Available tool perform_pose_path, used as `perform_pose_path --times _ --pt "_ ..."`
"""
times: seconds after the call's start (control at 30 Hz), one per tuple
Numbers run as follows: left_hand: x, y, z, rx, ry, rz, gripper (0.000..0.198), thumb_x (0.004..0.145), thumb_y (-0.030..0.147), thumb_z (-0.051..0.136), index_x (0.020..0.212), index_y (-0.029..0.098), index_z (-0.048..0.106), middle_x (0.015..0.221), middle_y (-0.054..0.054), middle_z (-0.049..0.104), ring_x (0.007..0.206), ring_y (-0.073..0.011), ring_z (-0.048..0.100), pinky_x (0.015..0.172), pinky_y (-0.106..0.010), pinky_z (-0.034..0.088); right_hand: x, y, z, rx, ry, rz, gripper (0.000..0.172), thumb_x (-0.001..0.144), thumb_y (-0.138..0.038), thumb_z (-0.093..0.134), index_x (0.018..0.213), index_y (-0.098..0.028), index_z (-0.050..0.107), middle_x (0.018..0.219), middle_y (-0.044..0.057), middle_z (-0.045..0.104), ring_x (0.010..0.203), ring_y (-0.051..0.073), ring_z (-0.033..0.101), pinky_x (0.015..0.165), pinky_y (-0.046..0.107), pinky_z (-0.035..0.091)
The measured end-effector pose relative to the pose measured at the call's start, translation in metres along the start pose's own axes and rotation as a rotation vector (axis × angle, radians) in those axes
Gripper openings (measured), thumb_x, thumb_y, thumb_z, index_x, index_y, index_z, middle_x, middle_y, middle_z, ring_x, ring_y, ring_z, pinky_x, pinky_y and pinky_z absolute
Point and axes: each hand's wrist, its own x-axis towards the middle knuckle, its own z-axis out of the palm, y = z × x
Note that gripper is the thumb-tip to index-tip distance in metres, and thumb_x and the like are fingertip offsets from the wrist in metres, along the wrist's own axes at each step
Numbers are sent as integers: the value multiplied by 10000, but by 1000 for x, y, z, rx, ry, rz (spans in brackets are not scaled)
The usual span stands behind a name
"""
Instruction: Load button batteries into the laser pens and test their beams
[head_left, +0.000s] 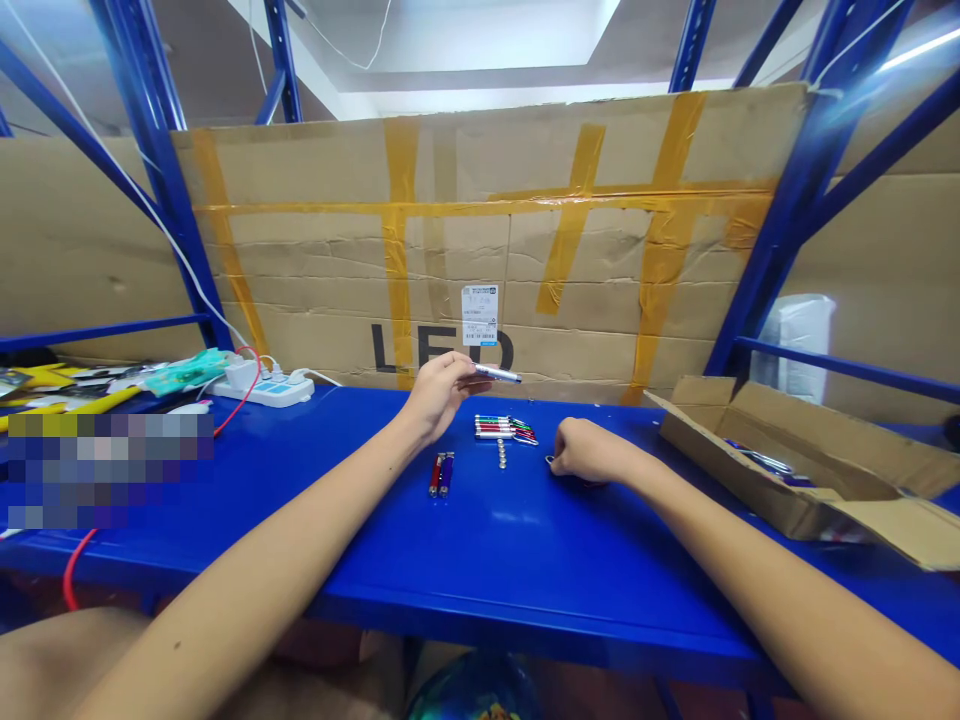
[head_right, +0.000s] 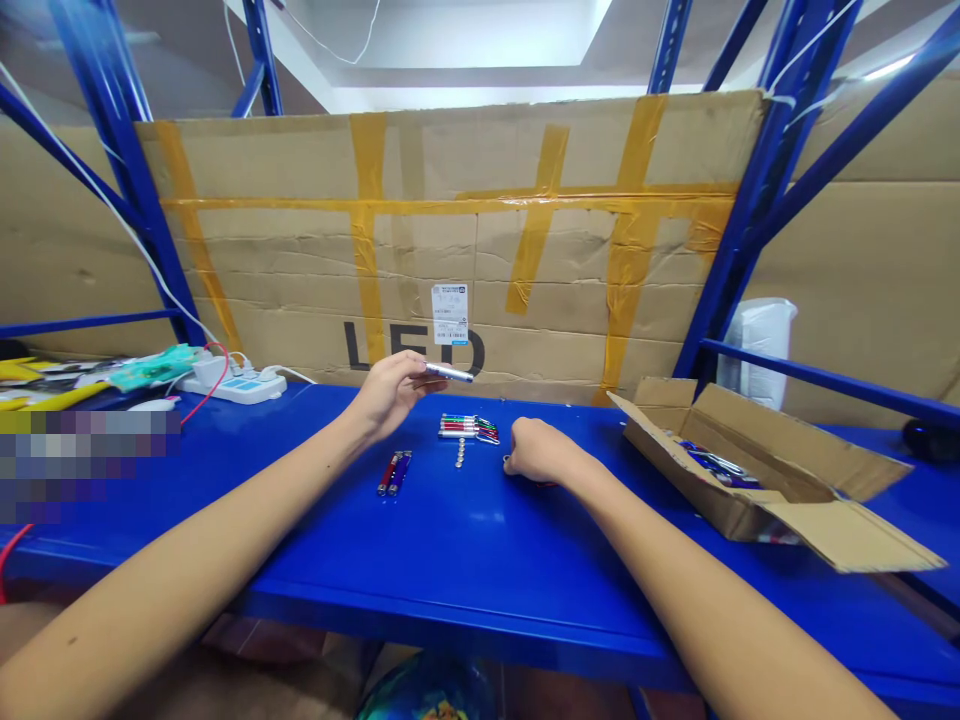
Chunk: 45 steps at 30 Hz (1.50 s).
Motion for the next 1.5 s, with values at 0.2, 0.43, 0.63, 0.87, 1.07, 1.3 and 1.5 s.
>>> perform_pose_path --times 0.2,0.43,0.63,0.87,1.07,1.3,1.5 --pt "1 -3 -2 -75 25 -49 82 687 124 629 681 130 547 755 -77 706 775 -190 676 865 -428 504 -10 -7 -13 383 22 -159 136 731 -243 591 634 -148 587 622 48 642 508 122 546 457 239 387" --pt "0 -6 0 12 72 -105 62 793 123 553 853 135 543 735 -51 645 672 -179 667 654 -356 543 -14 -11 -17 1109 -226 -325 137 745 -253 618 711 -155 528 744 68 656 567 119 595 464 228 433" --pt "-7 -16 7 507 -107 -27 112 848 214 559 943 159 577 783 -19 622 469 -57 473 467 -218 369 -8 -11 -10 1236 -89 -358 174 725 -249 685 748 -158 539 680 20 604 541 89 515 465 224 405" --pt "-20 -23 15 882 -318 154 131 794 234 602 888 156 649 816 -10 649 759 -136 542 721 -272 417 -8 -15 -5 1241 -76 -402 156 743 -253 653 719 -159 531 655 17 608 515 79 479 443 214 354" --pt "-23 -22 14 980 -289 171 124 820 269 589 795 154 631 696 14 609 663 -124 492 627 -254 361 -7 -16 -1 1261 -56 -410 225 756 -307 671 712 -173 496 633 6 599 501 78 463 429 210 330" --pt "-28 -22 19 1010 -287 197 93 825 233 586 797 156 629 714 -1 640 667 -129 521 631 -255 373 -4 -15 2 1055 103 -429 187 801 -323 592 742 -194 471 577 -35 534 441 86 430 424 235 334" --pt "-27 -26 15 997 -336 185 100 833 225 565 770 159 607 691 2 618 636 -121 495 610 -251 371 -7 -16 6 472 411 -530 102 853 -203 450 752 -205 441 642 -12 535 575 128 471 558 260 348"
